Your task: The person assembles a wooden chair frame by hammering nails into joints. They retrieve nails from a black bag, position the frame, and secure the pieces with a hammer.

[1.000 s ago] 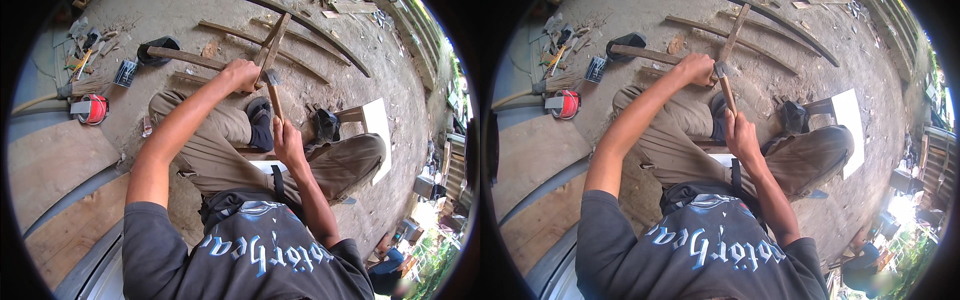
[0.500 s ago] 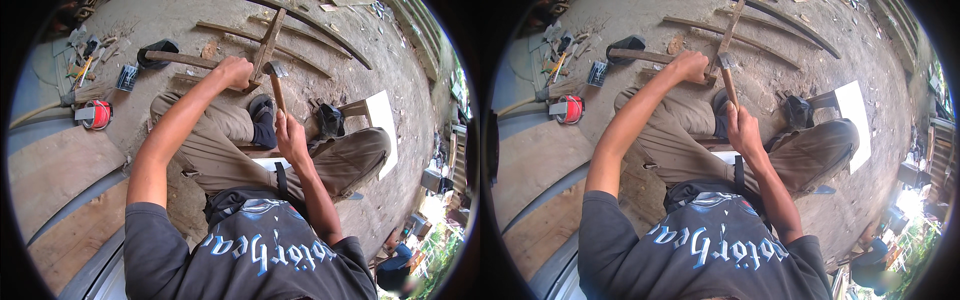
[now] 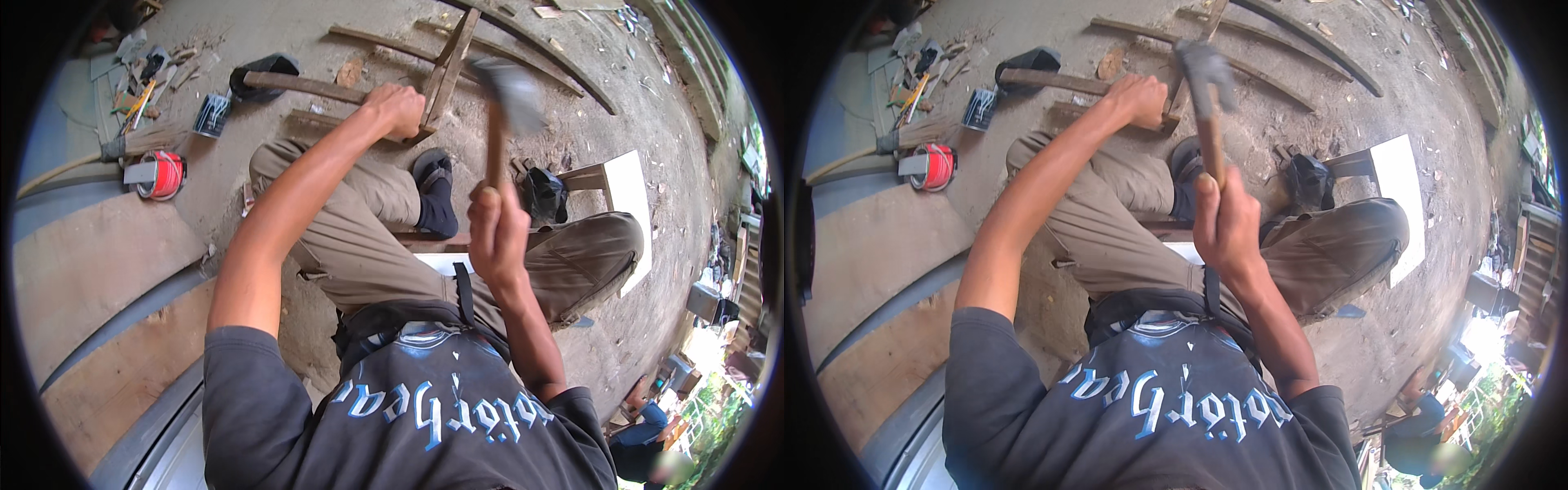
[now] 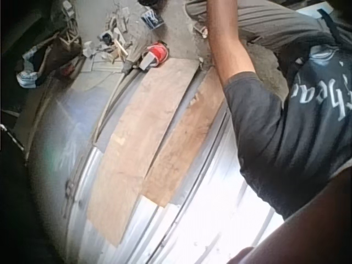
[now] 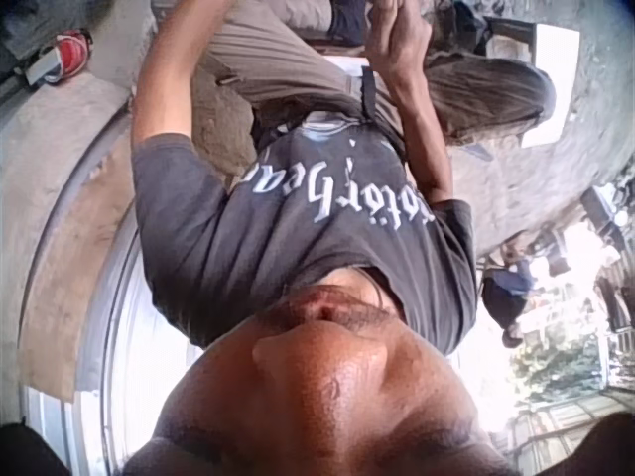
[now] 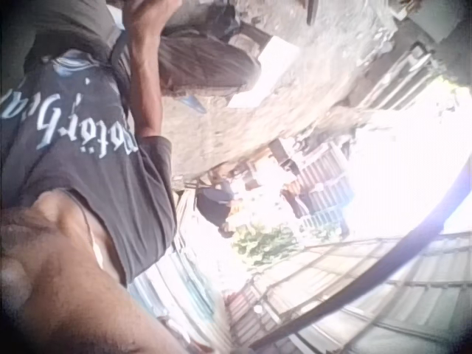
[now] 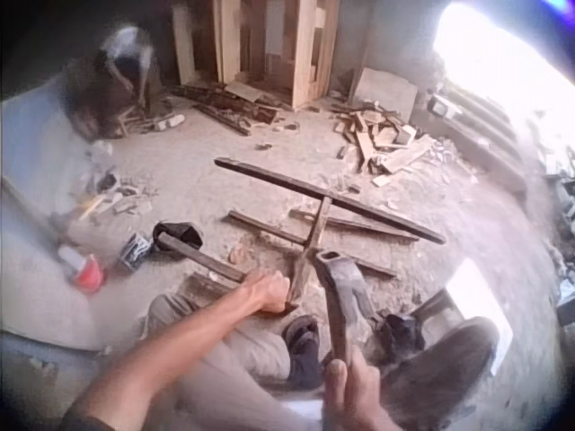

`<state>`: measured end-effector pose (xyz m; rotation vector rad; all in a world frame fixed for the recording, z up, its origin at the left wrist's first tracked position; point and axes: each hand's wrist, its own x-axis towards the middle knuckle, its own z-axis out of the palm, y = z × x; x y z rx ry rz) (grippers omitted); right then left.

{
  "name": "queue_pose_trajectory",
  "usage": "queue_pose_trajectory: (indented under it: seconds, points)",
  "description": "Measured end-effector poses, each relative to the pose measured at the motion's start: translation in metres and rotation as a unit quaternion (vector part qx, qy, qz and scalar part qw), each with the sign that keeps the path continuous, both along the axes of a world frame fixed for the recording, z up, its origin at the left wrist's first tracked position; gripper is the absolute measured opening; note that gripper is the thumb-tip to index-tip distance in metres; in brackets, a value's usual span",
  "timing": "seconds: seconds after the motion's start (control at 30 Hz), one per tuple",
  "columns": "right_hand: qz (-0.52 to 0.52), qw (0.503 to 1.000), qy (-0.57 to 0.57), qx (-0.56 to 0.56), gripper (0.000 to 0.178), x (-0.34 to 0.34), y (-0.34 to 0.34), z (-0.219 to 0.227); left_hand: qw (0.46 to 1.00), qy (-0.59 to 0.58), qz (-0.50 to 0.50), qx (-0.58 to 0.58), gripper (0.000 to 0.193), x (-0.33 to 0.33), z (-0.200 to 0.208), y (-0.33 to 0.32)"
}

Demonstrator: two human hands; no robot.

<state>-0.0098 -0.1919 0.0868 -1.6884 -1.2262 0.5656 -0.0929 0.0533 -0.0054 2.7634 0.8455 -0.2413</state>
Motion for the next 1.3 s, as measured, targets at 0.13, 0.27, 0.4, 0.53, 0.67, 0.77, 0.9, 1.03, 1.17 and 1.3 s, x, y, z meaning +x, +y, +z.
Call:
queue_pose_trajectory:
  seconds: [0.13,0.27,0.4,0.53,0.67,0.77,0.9,1.03,1.17,1.3]
  points:
    - [0.001,0.999,-0.028,0.025,0.040,0.000,0.000,-0.026,1.000,0.005,0.003,-0.008,0.022,0.001,0.000,0.002]
    - [-0.044,0.980,-0.067,-0.183,0.041,0.021,-0.010,-0.078,0.999,0.030,-0.015,-0.004,0.022,0.005,0.004,-0.007]
    - [-0.069,0.987,0.051,-0.139,0.040,0.016,-0.008,-0.067,0.999,0.032,0.010,-0.019,0.021,0.002,0.006,0.002]
    - [-0.031,0.987,-0.031,-0.154,0.036,0.017,-0.010,-0.079,1.000,0.022,-0.006,-0.006,0.021,0.009,0.009,0.000]
    - [-0.008,0.996,-0.012,-0.085,0.037,0.014,-0.003,-0.040,1.000,-0.004,-0.014,0.010,0.022,0.009,0.003,0.003]
    - [0.031,0.996,0.058,0.064,0.044,0.004,0.001,0.017,1.000,0.001,0.000,-0.004,0.021,0.001,0.005,0.000]
    - [0.009,0.992,-0.047,0.118,0.046,0.002,0.000,-0.025,1.000,-0.006,-0.001,-0.015,0.021,0.002,0.002,-0.002]
    - [-0.068,0.981,0.013,-0.181,0.045,0.010,-0.020,-0.085,0.999,0.011,-0.028,0.011,0.021,0.008,0.005,-0.006]
    - [-0.045,0.990,0.083,-0.101,0.043,0.003,-0.014,-0.045,1.000,0.005,0.001,-0.006,0.021,0.001,0.008,-0.004]
    - [-0.007,0.990,0.135,-0.044,0.042,-0.005,-0.001,0.007,0.999,0.029,0.007,-0.027,0.021,0.005,0.005,-0.002]
